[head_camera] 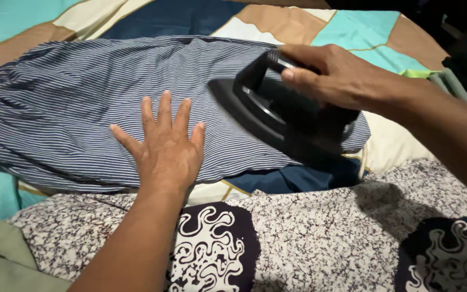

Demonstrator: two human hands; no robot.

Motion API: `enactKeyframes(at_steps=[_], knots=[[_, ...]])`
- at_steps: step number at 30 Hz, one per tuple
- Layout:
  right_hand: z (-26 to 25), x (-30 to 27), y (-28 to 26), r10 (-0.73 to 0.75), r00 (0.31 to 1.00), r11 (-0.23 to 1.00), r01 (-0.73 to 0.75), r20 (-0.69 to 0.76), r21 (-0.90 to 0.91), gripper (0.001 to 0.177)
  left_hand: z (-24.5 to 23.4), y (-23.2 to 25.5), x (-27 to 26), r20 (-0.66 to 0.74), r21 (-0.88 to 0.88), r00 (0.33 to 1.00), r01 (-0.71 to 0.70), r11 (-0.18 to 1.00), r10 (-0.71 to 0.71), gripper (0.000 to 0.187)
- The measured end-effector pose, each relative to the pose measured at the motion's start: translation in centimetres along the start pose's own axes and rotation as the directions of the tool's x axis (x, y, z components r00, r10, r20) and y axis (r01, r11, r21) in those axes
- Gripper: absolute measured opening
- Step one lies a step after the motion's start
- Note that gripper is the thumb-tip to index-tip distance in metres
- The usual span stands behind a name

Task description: The person irons a striped shirt on a bed using a handheld iron. They smooth the fabric, iron multiple sections, fold the shirt, and iron the folded edges before placing it aside.

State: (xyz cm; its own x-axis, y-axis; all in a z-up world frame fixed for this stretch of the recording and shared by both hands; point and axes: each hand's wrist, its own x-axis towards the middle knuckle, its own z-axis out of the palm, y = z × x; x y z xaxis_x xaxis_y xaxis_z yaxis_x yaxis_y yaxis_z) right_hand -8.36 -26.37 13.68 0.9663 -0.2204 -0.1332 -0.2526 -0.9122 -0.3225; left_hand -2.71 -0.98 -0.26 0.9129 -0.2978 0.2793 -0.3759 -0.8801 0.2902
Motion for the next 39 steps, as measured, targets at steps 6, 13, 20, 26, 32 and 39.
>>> enactKeyframes(at_steps=[6,13,20,26,32,39], knots=[[0.5,0.1,-0.4,-0.056,0.991,0.998,0.05,-0.122,-0.049,0.055,-0.1,-0.1,0.1,0.024,-0.006,1.0,0.009,1.0,-0.009,0.057],[0.8,-0.2,-1.4,-0.094,0.978,0.994,0.081,-0.186,-0.076,0.048,-0.8,0.3,0.1,0.058,-0.005,0.998,0.01,1.0,-0.01,0.055],[1.4,0.6,-1.8,-0.041,0.958,0.991,0.004,-0.285,-0.131,0.05,-0.8,0.4,0.2,0.066,0.008,0.998,0.013,1.0,-0.014,0.054],[1.5,-0.3,-1.3,-0.111,0.973,0.933,0.032,-0.203,-0.358,0.064,-0.7,0.3,0.3,0.062,0.018,0.998,0.007,1.0,-0.009,0.058],[1.9,2.7,0.2,-0.146,0.953,0.882,0.004,-0.266,-0.472,0.062,-0.9,0.4,0.3,0.09,0.006,0.996,0.02,1.0,-0.02,0.054],[-0.4,6.2,4.9,-0.044,0.926,0.882,-0.141,-0.376,-0.45,0.063,-1.2,0.1,0.2,0.073,-0.012,0.997,0.021,1.0,-0.02,0.055]])
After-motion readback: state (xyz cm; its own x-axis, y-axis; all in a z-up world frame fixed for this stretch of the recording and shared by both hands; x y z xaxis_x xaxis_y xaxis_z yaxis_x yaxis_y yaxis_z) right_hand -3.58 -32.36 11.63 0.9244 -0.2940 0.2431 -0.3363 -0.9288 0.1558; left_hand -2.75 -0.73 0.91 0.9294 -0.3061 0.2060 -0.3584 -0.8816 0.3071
